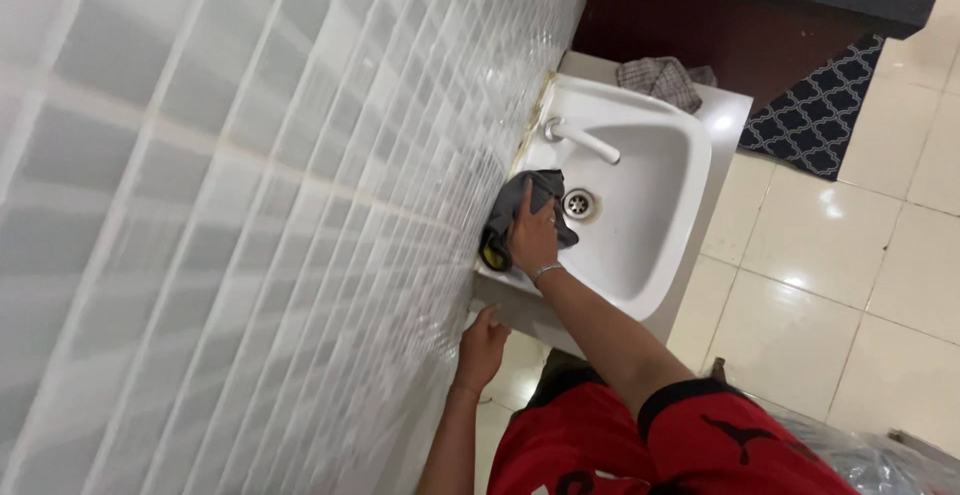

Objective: The person wipes the exterior and interior surfaces of a small white ceramic sink using a black cloth.

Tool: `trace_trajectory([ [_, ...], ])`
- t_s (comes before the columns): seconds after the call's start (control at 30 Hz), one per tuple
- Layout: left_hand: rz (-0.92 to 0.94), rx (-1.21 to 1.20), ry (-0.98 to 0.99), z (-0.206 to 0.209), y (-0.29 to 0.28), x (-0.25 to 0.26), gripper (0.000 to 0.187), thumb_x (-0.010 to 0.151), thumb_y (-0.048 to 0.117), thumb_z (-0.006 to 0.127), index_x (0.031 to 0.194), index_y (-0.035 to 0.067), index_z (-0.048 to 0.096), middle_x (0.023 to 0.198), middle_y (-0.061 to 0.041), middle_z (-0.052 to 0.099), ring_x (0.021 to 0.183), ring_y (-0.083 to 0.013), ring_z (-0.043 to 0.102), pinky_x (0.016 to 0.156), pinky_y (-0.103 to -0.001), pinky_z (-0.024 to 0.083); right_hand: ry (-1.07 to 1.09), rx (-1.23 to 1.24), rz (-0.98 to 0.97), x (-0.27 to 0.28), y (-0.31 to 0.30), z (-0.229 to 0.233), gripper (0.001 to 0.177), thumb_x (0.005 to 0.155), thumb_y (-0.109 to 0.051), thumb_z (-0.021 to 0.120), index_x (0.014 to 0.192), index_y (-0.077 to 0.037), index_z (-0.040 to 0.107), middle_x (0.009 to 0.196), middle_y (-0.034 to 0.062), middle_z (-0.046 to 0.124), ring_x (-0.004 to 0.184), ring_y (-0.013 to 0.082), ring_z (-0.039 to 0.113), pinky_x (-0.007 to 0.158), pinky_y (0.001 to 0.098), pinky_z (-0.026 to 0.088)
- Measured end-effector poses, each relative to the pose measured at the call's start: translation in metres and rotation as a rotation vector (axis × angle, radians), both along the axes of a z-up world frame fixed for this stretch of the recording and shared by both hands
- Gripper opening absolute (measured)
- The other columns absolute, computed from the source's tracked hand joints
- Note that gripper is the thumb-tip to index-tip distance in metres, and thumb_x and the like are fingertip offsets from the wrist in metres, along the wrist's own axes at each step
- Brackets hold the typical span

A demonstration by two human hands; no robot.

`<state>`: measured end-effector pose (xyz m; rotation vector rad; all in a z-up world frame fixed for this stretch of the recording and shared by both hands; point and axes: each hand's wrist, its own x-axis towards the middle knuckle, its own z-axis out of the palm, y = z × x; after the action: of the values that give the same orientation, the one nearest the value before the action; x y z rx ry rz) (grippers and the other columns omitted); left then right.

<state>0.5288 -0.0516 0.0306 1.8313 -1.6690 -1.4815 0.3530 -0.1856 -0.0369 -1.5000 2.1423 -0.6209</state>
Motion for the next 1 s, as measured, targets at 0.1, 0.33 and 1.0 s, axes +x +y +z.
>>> trace_trajectory([
  [0.1, -0.028, 0.034, -0.023, -0.010, -0.011, 0.003, 0.048, 0.093, 0.022, 0.060, 0.138, 0.006, 0.059, 0.094, -0.015, 0.074, 0.087, -0.0258, 0.071, 0.085, -0.037, 0.055, -0.032, -0.125, -0.026, -0.013, -0.021, -0.014, 0.086, 0.098, -0.017, 0.055, 0.165, -0.006, 0.004, 0.139, 0.0629, 0.022, 0.130, 0.0757, 0.033, 0.110, 0.0622, 0.037],
  [0.33, -0.076, 0.062, -0.017, -0.016, -0.028, -0.004, 0.047, 0.095, 0.026, 0.058, 0.138, 0.006, 0.058, 0.098, -0.012, 0.074, 0.090, -0.0246, 0.071, 0.087, -0.037, 0.055, -0.116, -0.205, -0.107, -0.033, -0.055, -0.023, 0.083, 0.096, -0.010, 0.055, 0.166, -0.013, 0.010, 0.142, 0.0616, 0.018, 0.131, 0.0746, 0.032, 0.114, 0.0605, 0.032],
  [1.0, -0.544, 0.081, 0.022, -0.033, 0.053, 0.056, 0.050, 0.099, 0.029, 0.058, 0.146, 0.013, 0.054, 0.116, -0.011, 0.071, 0.108, -0.0265, 0.069, 0.093, -0.038, 0.055, 0.182, 0.234, 0.032, -0.014, 0.165, 0.063, 0.063, 0.091, -0.009, 0.052, 0.144, -0.043, 0.053, 0.165, 0.0040, 0.038, 0.151, 0.0262, 0.033, 0.108, 0.0731, 0.032],
])
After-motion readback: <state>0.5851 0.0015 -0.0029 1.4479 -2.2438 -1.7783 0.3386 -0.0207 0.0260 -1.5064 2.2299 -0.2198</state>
